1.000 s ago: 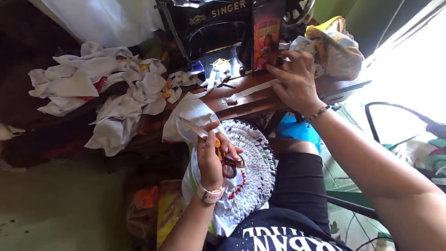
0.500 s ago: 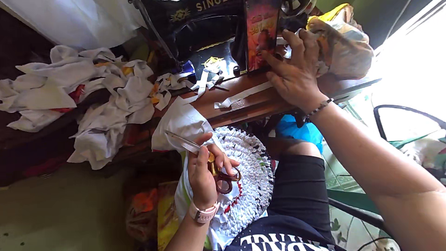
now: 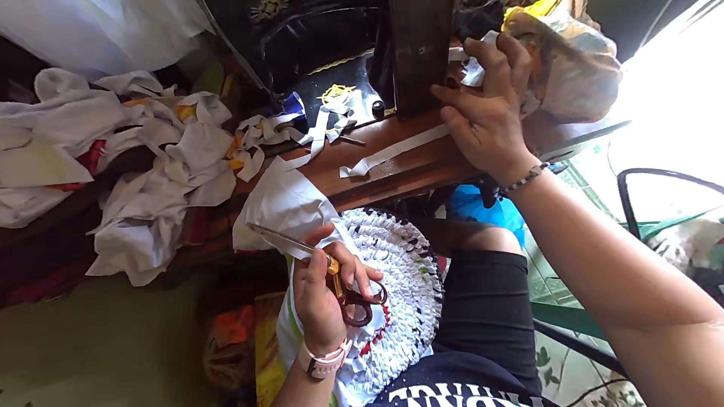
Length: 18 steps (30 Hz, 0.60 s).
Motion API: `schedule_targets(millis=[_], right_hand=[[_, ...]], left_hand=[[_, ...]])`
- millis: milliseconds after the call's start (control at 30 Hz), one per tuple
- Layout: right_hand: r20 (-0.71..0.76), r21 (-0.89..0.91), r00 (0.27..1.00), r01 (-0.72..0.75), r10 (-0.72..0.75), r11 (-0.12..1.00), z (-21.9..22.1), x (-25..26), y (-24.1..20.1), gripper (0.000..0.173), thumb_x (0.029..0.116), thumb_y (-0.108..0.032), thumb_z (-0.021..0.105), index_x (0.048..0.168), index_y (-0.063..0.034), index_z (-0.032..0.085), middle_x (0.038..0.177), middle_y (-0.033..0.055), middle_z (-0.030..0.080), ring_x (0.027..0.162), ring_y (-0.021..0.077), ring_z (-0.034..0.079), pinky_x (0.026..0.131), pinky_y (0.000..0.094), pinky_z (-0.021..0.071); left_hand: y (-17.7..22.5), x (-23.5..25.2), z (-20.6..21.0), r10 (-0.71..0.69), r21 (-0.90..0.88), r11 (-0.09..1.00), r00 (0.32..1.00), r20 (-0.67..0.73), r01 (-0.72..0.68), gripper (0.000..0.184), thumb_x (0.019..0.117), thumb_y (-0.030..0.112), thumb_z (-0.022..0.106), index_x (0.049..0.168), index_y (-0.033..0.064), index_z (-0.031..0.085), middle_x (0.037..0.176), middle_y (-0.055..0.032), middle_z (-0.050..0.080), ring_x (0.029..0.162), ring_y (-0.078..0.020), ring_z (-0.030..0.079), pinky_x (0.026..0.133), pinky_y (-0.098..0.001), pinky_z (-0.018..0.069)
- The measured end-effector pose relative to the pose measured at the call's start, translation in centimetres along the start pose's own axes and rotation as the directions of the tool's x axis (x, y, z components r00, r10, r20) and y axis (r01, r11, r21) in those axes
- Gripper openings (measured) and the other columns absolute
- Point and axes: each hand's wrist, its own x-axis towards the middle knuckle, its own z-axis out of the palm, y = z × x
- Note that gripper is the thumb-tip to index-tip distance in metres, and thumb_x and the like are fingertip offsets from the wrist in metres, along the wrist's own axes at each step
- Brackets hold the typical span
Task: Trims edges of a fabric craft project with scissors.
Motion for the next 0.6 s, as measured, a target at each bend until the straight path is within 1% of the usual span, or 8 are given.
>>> schedule_targets(millis=[267, 433, 533, 600], right_hand=[[-0.033, -0.013, 0.999, -0.014, 0.013, 1.000, 0.04, -0.04, -0.03, 0.033, 0.1034, -0.037, 0.052, 0.115, -0.0220, 0.080, 0.156, 0.0207, 0.044, 0.149, 0.0490, 0.023, 0.120, 0.0663, 0.0144], [-0.039, -0.003, 0.999, -0.014, 0.014, 1.000, 0.12, -0.15, 0.06, 0.033, 0.1038, -0.037, 0.052, 0.112, -0.0215, 0.081, 0.157, 0.0188, 0.044, 0.150, 0.0484, 0.022, 0.120, 0.0655, 0.0136], [-0.021, 0.000, 0.999, -0.025, 0.025, 1.000, 0.09, -0.25, 0.08, 0.034, 0.1041, -0.038, 0.052, 0.113, -0.0219, 0.080, 0.158, 0.0170, 0.043, 0.151, 0.0477, 0.022, 0.120, 0.0659, 0.0146], [0.000, 0.004, 1.000, -0.028, 0.028, 1.000, 0.04, -0.28, 0.01, 0.035, 0.1044, -0.038, 0.051, 0.115, -0.0215, 0.080, 0.160, 0.0178, 0.041, 0.151, 0.0479, 0.021, 0.120, 0.0660, 0.0145]], left_hand=[[-0.02, -0.06, -0.05, -0.001, 0.003, 1.000, 1.000, -0.005, 0.001, 0.037, 0.1106, 0.035, 0.041, 0.130, 0.0053, 0.052, 0.064, -0.0055, 0.059, 0.054, -0.0243, 0.067, 0.065, -0.0487, 0.0654], [-0.01, -0.02, 0.01, 0.001, 0.003, 1.000, 1.000, -0.002, -0.001, 0.037, 0.1104, 0.035, 0.042, 0.129, 0.0052, 0.053, 0.064, -0.0057, 0.059, 0.054, -0.0243, 0.068, 0.065, -0.0486, 0.0655], [-0.03, 0.00, -0.04, 0.006, 0.001, 1.000, 1.000, -0.001, -0.006, 0.037, 0.1106, 0.035, 0.041, 0.129, 0.0049, 0.053, 0.064, -0.0054, 0.059, 0.054, -0.0238, 0.067, 0.065, -0.0484, 0.0653], [-0.04, -0.01, -0.14, 0.001, -0.001, 1.000, 1.000, 0.002, -0.001, 0.037, 0.1104, 0.035, 0.042, 0.129, 0.0055, 0.052, 0.065, -0.0056, 0.059, 0.054, -0.0239, 0.067, 0.065, -0.0483, 0.0654]])
